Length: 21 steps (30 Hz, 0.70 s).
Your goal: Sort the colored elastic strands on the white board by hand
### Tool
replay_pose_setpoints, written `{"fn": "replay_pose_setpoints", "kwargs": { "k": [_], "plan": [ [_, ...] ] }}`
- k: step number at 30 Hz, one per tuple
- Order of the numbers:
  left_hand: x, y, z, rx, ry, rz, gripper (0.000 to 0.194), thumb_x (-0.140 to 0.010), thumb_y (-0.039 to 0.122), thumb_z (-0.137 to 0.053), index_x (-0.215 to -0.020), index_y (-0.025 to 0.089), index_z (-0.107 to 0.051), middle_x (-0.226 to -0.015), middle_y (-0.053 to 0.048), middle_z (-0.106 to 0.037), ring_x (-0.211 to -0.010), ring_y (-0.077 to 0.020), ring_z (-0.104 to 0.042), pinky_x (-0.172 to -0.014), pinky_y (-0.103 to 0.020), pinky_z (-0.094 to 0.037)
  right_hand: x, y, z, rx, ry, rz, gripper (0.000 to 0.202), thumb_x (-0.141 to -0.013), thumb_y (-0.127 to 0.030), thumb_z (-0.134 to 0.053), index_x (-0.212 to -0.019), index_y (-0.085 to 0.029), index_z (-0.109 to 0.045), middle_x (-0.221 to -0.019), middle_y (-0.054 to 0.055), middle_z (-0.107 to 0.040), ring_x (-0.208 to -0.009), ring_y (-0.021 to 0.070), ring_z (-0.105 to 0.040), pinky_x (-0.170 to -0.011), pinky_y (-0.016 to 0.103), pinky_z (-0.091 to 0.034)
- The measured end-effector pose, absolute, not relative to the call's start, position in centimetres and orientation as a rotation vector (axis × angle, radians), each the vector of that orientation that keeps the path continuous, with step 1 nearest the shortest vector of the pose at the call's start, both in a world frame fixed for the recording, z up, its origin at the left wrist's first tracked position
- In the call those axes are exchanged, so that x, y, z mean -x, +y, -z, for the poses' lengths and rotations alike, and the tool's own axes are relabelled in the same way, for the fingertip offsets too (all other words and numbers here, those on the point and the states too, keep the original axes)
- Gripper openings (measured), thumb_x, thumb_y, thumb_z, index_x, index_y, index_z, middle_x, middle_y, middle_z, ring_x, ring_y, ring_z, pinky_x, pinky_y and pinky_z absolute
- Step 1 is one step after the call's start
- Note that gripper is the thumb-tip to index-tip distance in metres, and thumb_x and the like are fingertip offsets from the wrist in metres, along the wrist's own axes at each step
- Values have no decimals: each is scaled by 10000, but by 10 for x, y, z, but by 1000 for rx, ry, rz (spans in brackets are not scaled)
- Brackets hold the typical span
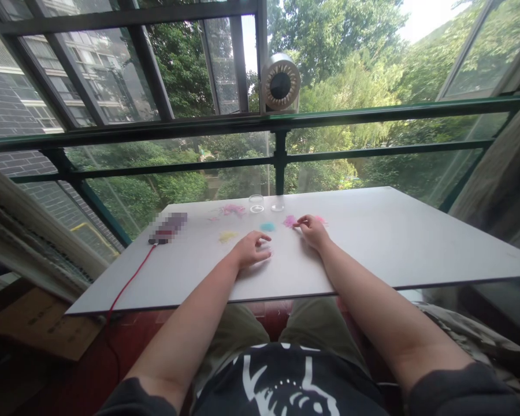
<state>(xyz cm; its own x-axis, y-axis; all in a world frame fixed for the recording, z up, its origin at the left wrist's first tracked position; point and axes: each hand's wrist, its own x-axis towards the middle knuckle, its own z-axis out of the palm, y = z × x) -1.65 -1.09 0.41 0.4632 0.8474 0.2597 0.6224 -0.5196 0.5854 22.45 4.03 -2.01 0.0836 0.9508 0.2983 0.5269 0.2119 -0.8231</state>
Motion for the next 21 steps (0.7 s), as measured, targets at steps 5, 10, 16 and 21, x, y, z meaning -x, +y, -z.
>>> {"fn": "replay_pose_setpoints", "kwargs": {
  "k": [5,10,16,21],
  "plan": [
    [16,-10,-2,-2321,1212,-684,434,-646,246,-616,-1075,184,-585,-1073,-53,-600,-884,-162,-567,-826,-273,-466,-228,44,23,1275,-1567,-493,166,-663,-156,-407,-763,-176,-538,-825,37,-684,-747,152,-583,-710,286,-420],
    [13,-8,3,-2306,1312,-753,384,-688,334,-602,-1041,184,-613,-1002,-48,-630,-815,-146,-573,-787,-261,-477,-228,36,20,1255,-1527,-490,126,-675,-186,-426,-739,-169,-533,-628,12,-611,-623,144,-552,-626,268,-420],
    [12,-7,3,-2367,1368,-774,300,-715,351,-577,-954,191,-663,-902,-38,-639,-745,-135,-568,-740,-250,-472,-202,7,10,1223,-1971,-460,90,-691,-238,-512,-703,-171,-571,-624,-12,-571,-525,95,-459,-531,225,-356],
    [13,-5,4,-2383,1381,-745,238,-734,330,-552,-886,210,-690,-839,-24,-646,-713,-132,-569,-676,-235,-464,-180,-9,5,1101,-2234,-366,190,-670,-309,-612,-810,-181,-604,-721,-7,-582,-587,91,-472,-579,217,-358]
  ]
}}
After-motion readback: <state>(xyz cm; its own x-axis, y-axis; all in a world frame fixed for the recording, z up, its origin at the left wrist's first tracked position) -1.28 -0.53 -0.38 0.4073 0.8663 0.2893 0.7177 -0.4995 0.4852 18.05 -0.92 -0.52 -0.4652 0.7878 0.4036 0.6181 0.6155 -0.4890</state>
